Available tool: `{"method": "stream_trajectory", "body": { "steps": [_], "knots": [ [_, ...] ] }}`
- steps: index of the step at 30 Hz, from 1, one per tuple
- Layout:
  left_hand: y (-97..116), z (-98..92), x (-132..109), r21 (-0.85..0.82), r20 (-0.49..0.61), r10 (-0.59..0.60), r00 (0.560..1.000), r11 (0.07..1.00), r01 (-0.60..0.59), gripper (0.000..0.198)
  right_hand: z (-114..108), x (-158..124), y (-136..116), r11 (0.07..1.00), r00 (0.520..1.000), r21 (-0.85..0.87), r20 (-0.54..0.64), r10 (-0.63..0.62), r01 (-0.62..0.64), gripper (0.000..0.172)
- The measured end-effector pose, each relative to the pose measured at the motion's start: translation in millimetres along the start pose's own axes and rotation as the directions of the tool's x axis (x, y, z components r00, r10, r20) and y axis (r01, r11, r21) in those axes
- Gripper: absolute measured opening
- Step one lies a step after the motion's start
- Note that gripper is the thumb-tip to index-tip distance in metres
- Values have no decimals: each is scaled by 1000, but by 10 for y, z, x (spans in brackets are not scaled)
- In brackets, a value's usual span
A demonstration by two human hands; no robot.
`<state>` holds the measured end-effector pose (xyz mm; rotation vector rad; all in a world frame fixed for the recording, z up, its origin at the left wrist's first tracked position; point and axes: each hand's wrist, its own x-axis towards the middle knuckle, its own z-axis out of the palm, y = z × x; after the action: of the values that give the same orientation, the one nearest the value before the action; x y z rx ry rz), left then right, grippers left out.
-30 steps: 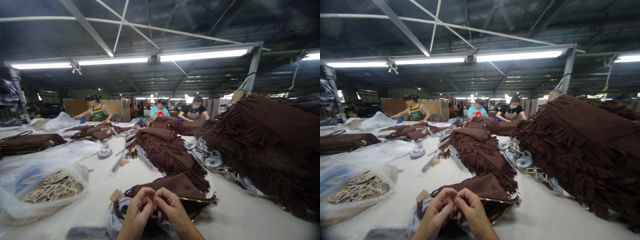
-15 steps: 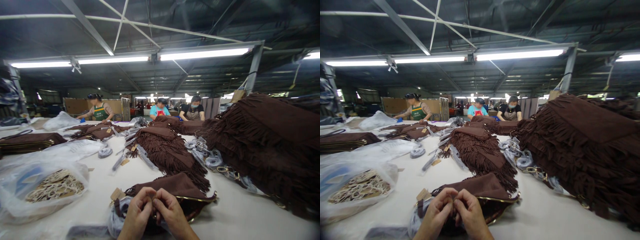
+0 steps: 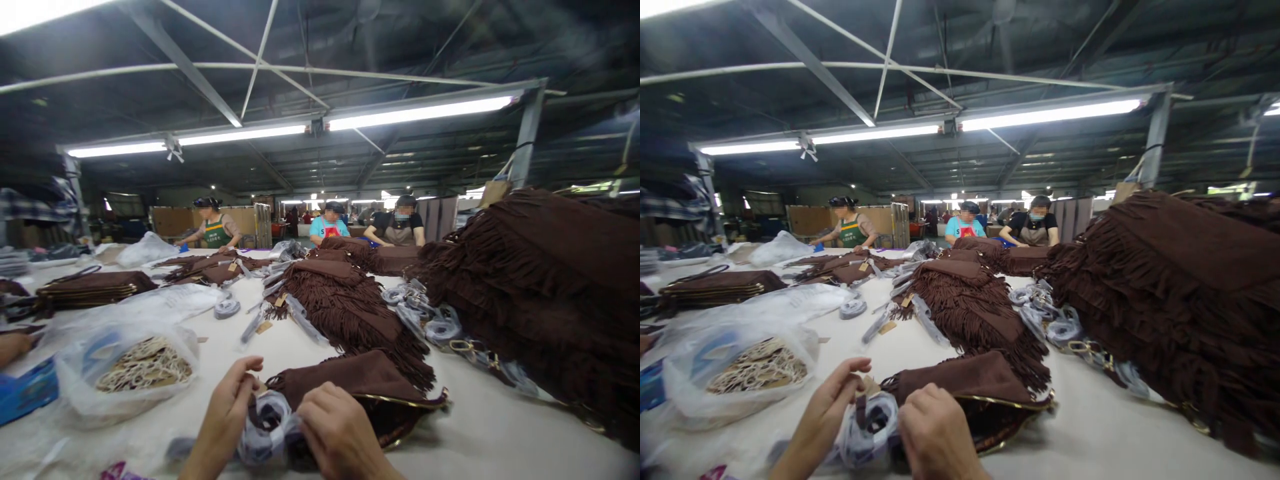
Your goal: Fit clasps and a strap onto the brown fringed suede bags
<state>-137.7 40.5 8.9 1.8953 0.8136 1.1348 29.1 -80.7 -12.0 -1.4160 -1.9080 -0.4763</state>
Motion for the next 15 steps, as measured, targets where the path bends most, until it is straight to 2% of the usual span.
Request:
{"method": "stream_trajectory", "body": {
  "steps": [2, 3, 5, 7, 9, 11, 13, 15],
  "knots": [
    [-46, -217, 41, 40, -59, -24, 998, 999, 26, 35, 196, 118, -192, 973, 974, -142, 163, -160, 184, 11],
    [-73, -288, 57, 50, -60, -30, 998, 998, 33, 34, 311, 187, -276, 951, 955, -208, 239, -176, 227, 11],
    [-121, -370, 91, 50, -25, -40, 999, 998, 41, 33, 509, 315, -375, 918, 911, -310, 398, -110, 247, 10],
    [-148, -400, 140, 39, 19, -55, 998, 998, 55, 33, 603, 377, -363, 922, 880, -293, 466, -94, 254, 14],
    [-131, -395, 200, 28, 56, -81, 995, 996, 79, 35, 583, 312, -268, 929, 898, -239, 407, -168, 282, 18],
    [-52, -333, 242, 29, 118, -110, 987, 994, 108, 35, 508, 107, -135, 930, 923, -185, 282, -260, 319, 24],
    [78, -174, 228, 77, 245, -106, 964, 993, 90, 30, 437, -200, 6, 938, 935, -112, 183, -305, 328, 28],
    [219, 94, 150, 205, 407, -59, 912, 978, -28, 22, 377, -542, 130, 946, 943, -57, 124, -309, 318, 22]
  ]
}}
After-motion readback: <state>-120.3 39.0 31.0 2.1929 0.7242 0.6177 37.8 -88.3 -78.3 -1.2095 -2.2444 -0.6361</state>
